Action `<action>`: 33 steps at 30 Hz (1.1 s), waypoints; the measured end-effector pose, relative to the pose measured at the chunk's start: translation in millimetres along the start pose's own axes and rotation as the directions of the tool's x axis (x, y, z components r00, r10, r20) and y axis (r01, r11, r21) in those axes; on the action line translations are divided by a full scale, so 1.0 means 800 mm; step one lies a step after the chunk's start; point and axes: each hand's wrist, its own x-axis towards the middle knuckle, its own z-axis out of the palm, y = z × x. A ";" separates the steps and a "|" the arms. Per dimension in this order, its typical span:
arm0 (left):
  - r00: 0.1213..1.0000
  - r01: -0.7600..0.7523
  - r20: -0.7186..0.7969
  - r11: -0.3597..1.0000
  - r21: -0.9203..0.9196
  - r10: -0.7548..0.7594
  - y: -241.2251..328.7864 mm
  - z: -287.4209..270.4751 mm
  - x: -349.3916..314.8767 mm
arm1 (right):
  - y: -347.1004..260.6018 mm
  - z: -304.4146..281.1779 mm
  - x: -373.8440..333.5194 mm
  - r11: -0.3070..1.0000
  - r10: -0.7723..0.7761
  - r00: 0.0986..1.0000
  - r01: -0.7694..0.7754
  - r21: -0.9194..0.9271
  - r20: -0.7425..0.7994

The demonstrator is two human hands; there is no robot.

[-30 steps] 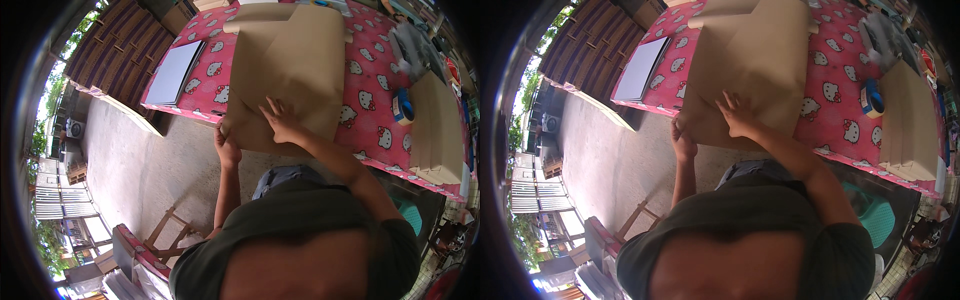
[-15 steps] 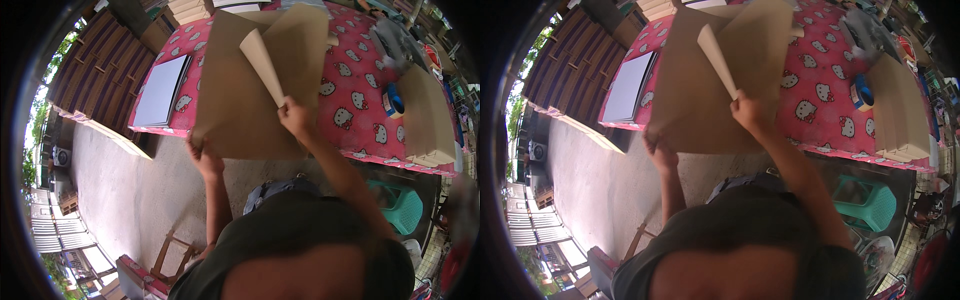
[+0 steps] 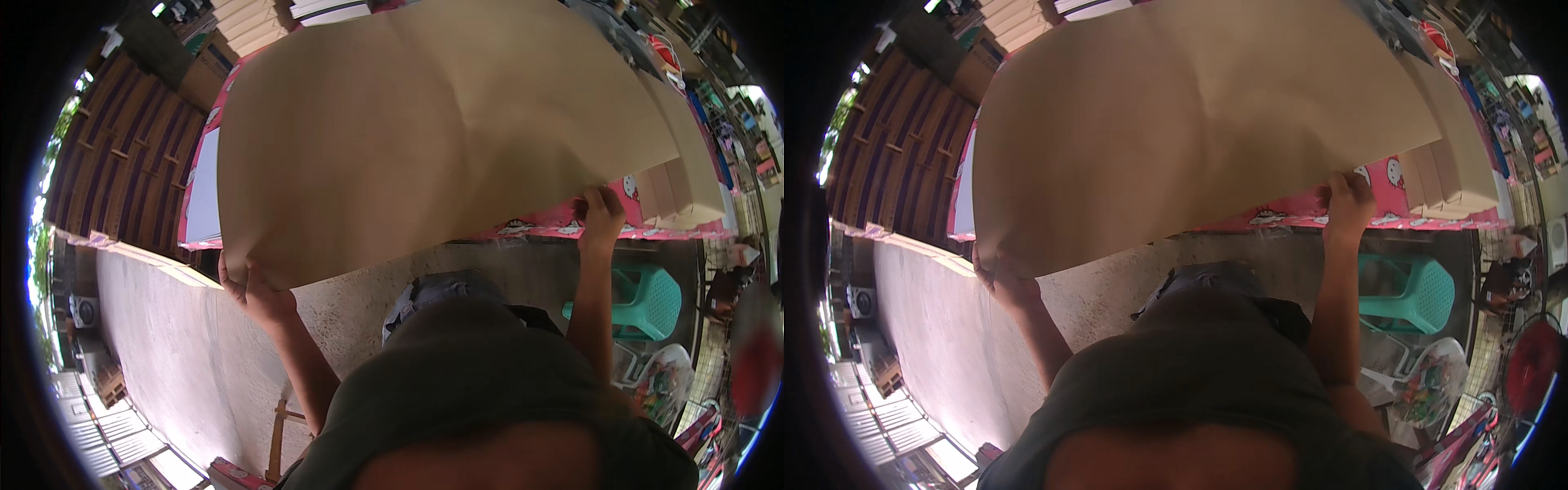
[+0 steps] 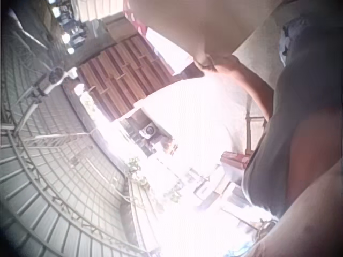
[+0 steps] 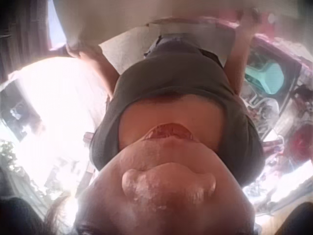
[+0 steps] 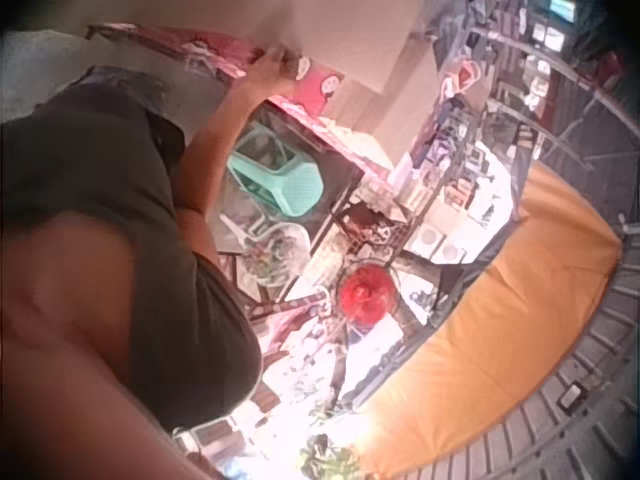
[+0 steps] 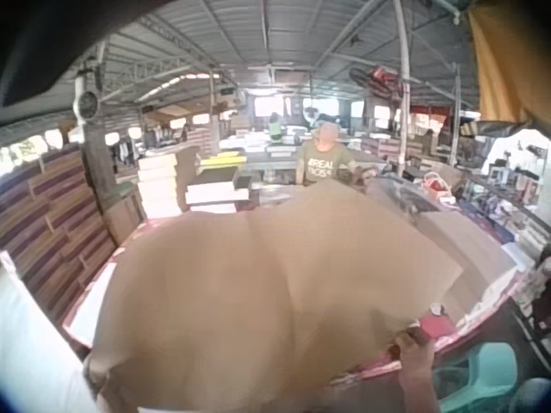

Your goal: The person wraps a board in brown paper by placing it on a sheet, folding the paper over the board, and securing the edges with adhesive tape from a dispenser.

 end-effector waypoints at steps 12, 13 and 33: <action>0.983 -0.037 0.173 0.990 -0.139 0.061 -0.153 -0.010 0.080 | 0.094 0.029 -0.012 0.915 0.399 0.891 -0.372 -0.155 0.218; 0.985 -0.005 0.172 0.990 -0.140 0.029 -0.165 -0.014 0.088 | 0.104 0.034 -0.016 0.907 0.414 0.882 -0.378 -0.187 0.224; 0.961 0.275 -0.260 0.197 0.941 -0.099 -0.230 -0.040 0.098 | 0.143 -0.039 -0.012 0.787 0.614 0.737 -0.598 -0.150 0.282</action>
